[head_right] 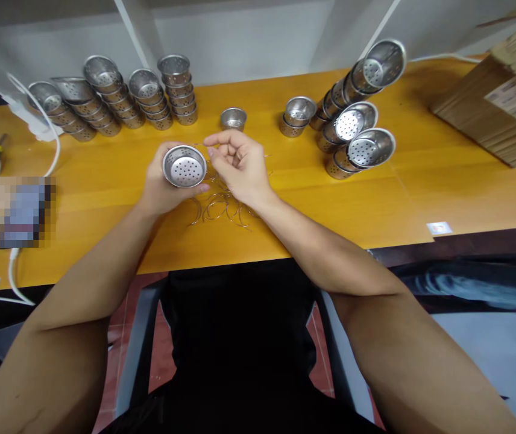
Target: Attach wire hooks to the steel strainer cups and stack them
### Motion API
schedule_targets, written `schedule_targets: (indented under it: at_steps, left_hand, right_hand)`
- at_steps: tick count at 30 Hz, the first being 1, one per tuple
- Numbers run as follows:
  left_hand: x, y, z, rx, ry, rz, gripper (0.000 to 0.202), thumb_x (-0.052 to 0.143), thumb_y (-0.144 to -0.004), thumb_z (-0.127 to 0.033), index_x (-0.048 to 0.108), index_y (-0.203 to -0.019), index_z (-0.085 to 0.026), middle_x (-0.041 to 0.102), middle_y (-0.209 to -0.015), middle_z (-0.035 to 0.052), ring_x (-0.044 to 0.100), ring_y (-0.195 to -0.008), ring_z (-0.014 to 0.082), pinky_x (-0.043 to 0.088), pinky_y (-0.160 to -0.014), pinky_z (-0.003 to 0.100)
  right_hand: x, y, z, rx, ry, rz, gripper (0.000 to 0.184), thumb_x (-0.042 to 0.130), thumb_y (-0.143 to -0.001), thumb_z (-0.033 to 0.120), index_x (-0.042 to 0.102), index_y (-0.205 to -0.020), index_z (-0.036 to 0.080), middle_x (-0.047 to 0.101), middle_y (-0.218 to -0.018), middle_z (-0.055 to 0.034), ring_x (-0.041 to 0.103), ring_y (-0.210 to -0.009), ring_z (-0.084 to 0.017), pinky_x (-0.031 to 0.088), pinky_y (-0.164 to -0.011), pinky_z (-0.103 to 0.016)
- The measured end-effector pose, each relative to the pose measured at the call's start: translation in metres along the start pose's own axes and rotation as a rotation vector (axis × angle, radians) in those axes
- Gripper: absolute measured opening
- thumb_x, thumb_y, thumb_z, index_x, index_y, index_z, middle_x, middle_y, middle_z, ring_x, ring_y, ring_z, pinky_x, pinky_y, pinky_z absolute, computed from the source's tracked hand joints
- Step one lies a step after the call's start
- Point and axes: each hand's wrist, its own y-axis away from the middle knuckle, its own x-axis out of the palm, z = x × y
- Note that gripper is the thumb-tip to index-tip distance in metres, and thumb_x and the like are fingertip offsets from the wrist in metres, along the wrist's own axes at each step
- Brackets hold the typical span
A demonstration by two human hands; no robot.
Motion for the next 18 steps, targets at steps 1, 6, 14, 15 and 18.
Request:
schedule_targets:
  at_steps: [1,6,14,15,18]
  left_hand:
    - [0.0,0.001,-0.001,-0.034,-0.011,0.008,0.118,0.116,-0.079,-0.097,0.064,-0.163,-0.031,0.086,-0.145,0.0111,0.09,-0.136,0.0396,0.078,-0.122,0.067]
    - [0.005,0.002,0.002,-0.062,-0.017,-0.005,0.124,0.119,-0.077,-0.095,0.06,-0.168,-0.034,0.085,-0.15,0.0118,0.09,-0.141,0.0407,0.078,-0.127,0.068]
    - [0.006,-0.001,0.011,0.017,-0.002,-0.039,0.115,0.113,-0.088,-0.092,0.061,-0.173,-0.036,0.082,-0.163,0.0128,0.086,-0.15,0.0425,0.076,-0.133,0.078]
    - [0.006,0.0,0.012,-0.014,-0.006,-0.034,0.117,0.114,-0.086,-0.092,0.06,-0.173,-0.036,0.082,-0.162,0.0131,0.085,-0.151,0.0429,0.075,-0.134,0.077]
    - [0.008,0.003,0.017,-0.038,0.024,-0.063,0.119,0.116,-0.081,-0.096,0.058,-0.171,-0.043,0.083,-0.158,0.0096,0.086,-0.142,0.0406,0.077,-0.126,0.075]
  right_hand:
    - [0.0,0.0,-0.002,-0.004,-0.01,-0.001,0.051,0.084,-0.121,0.08,0.08,-0.139,0.033,0.066,-0.089,-0.0013,0.07,-0.075,-0.024,0.071,-0.063,-0.041]
    - [-0.003,-0.005,-0.012,-0.009,-0.019,-0.019,0.056,0.083,-0.122,0.083,0.081,-0.148,0.034,0.073,-0.093,-0.0012,0.068,-0.068,-0.022,0.068,-0.059,-0.04]
    - [-0.006,-0.009,-0.016,0.002,0.011,-0.001,0.065,0.074,-0.121,0.093,0.079,-0.148,0.034,0.069,-0.093,-0.0011,0.064,-0.068,-0.022,0.064,-0.061,-0.04]
    - [-0.006,-0.007,-0.014,0.003,0.026,-0.003,0.067,0.072,-0.122,0.093,0.078,-0.151,0.034,0.068,-0.093,-0.001,0.066,-0.069,-0.023,0.065,-0.063,-0.041]
    - [-0.004,0.0,-0.007,-0.009,0.052,-0.011,0.067,0.071,-0.124,0.092,0.075,-0.159,0.035,0.067,-0.092,-0.0004,0.067,-0.072,-0.023,0.068,-0.067,-0.041]
